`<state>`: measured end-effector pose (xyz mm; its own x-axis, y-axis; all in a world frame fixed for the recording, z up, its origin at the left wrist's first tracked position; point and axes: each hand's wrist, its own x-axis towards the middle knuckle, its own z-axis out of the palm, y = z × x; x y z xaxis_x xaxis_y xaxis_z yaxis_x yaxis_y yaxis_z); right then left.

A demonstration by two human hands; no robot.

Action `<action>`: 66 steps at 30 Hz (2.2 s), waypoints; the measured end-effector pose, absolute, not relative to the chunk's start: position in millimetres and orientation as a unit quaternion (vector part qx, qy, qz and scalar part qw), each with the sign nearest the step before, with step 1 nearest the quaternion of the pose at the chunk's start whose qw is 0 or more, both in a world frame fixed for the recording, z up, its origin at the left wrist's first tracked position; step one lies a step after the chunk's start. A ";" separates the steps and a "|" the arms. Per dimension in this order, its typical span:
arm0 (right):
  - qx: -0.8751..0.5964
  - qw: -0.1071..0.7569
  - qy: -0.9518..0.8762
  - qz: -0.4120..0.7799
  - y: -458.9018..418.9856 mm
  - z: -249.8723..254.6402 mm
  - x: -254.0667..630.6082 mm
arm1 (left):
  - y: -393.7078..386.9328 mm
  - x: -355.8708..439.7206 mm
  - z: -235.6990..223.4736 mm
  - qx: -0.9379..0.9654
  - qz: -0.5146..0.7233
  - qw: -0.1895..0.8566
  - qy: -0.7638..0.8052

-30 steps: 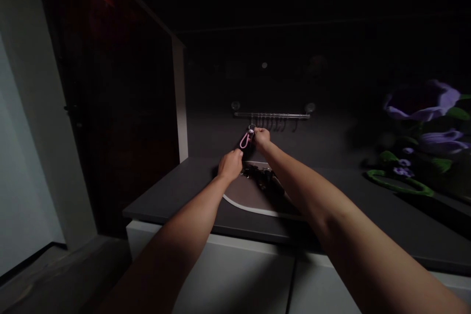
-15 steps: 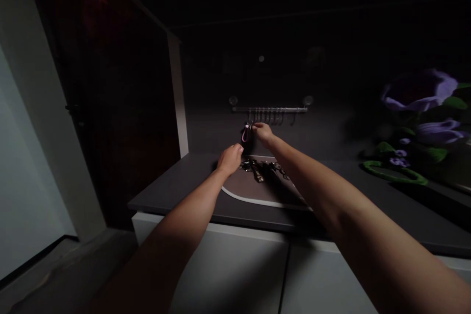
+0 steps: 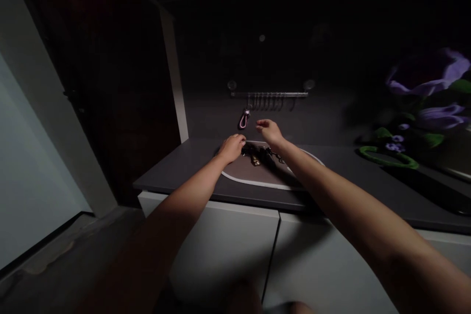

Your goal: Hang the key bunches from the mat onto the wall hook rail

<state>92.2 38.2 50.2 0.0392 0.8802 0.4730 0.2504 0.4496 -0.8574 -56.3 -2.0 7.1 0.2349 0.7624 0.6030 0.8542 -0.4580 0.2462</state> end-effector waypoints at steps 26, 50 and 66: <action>-0.500 0.273 -0.822 0.007 20.3 12.3 101.0 | 20.1 -51.7 7.2 -0.803 -0.266 0.036 -0.532; -0.503 0.252 -0.826 0.018 5.8 19.4 99.5 | 6.5 -59.6 24.7 -0.727 -0.457 -0.274 -0.432; -0.355 0.528 -0.692 0.340 6.0 21.0 95.6 | 7.6 -54.3 20.6 -0.622 -0.541 -0.433 -0.364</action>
